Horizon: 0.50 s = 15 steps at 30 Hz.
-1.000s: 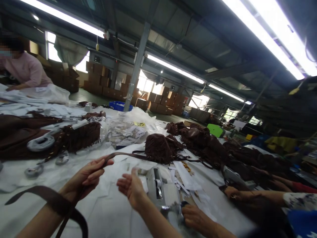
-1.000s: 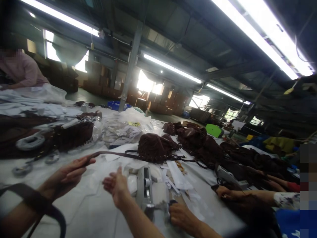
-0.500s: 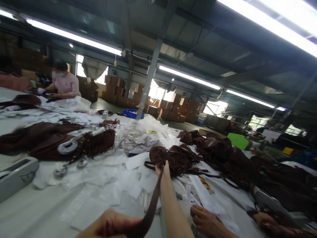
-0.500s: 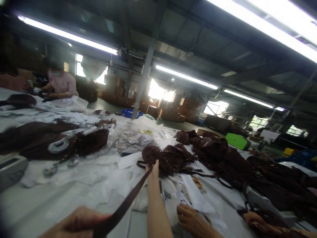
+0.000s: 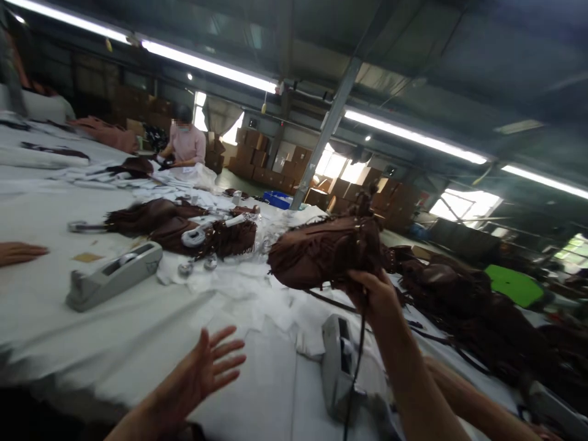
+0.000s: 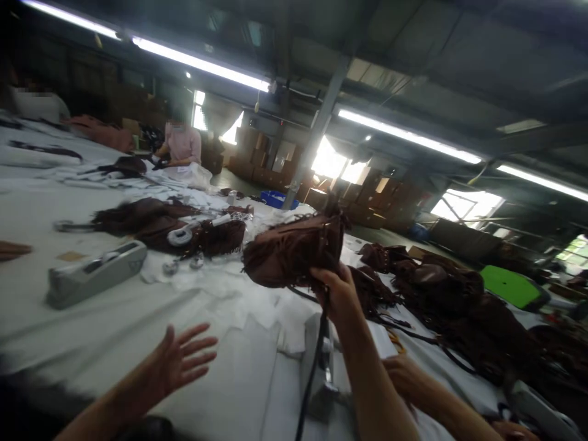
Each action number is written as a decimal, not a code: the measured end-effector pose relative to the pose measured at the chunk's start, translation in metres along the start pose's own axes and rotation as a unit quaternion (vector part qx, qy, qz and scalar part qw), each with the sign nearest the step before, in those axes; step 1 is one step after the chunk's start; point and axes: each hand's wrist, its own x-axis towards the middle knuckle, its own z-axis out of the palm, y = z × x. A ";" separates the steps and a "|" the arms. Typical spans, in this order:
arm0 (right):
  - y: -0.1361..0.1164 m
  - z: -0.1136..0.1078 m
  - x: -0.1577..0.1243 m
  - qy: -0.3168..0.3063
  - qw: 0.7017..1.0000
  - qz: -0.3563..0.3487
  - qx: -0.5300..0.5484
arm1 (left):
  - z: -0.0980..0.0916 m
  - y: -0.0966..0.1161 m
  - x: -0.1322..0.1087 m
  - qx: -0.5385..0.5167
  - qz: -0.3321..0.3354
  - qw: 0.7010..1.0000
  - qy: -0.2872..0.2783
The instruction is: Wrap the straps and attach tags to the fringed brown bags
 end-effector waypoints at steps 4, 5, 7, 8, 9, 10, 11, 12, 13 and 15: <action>-0.025 0.010 -0.048 -0.089 0.994 0.060 0.021 | 0.001 0.038 -0.022 -0.098 0.050 0.994 0.019; -0.023 0.012 -0.058 -0.109 0.990 0.085 0.021 | -0.002 0.044 -0.031 -0.105 0.058 0.992 0.030; -0.007 0.018 -0.077 -0.151 0.977 0.149 0.008 | -0.016 0.049 -0.053 -0.109 0.069 0.989 0.067; 0.007 0.021 -0.085 -0.179 0.966 0.186 -0.007 | -0.026 0.047 -0.065 -0.104 0.069 0.988 0.089; 0.023 0.024 -0.092 -0.210 0.951 0.225 -0.027 | -0.039 0.043 -0.076 -0.096 0.059 0.987 0.114; 0.043 0.025 -0.098 -0.239 0.934 0.261 -0.053 | -0.052 0.036 -0.087 -0.082 0.045 0.985 0.143; 0.063 0.026 -0.105 -0.266 0.915 0.292 -0.084 | -0.065 0.028 -0.097 -0.061 0.024 0.984 0.164; 0.084 0.027 -0.112 -0.283 0.898 0.315 -0.121 | -0.077 0.018 -0.105 -0.038 0.006 0.981 0.190; 0.104 0.027 -0.120 -0.289 0.885 0.323 -0.171 | -0.087 0.007 -0.113 -0.008 -0.004 0.977 0.215; 0.139 0.026 -0.134 -0.277 0.869 0.290 -0.290 | -0.102 -0.017 -0.125 0.050 -0.004 0.961 0.271</action>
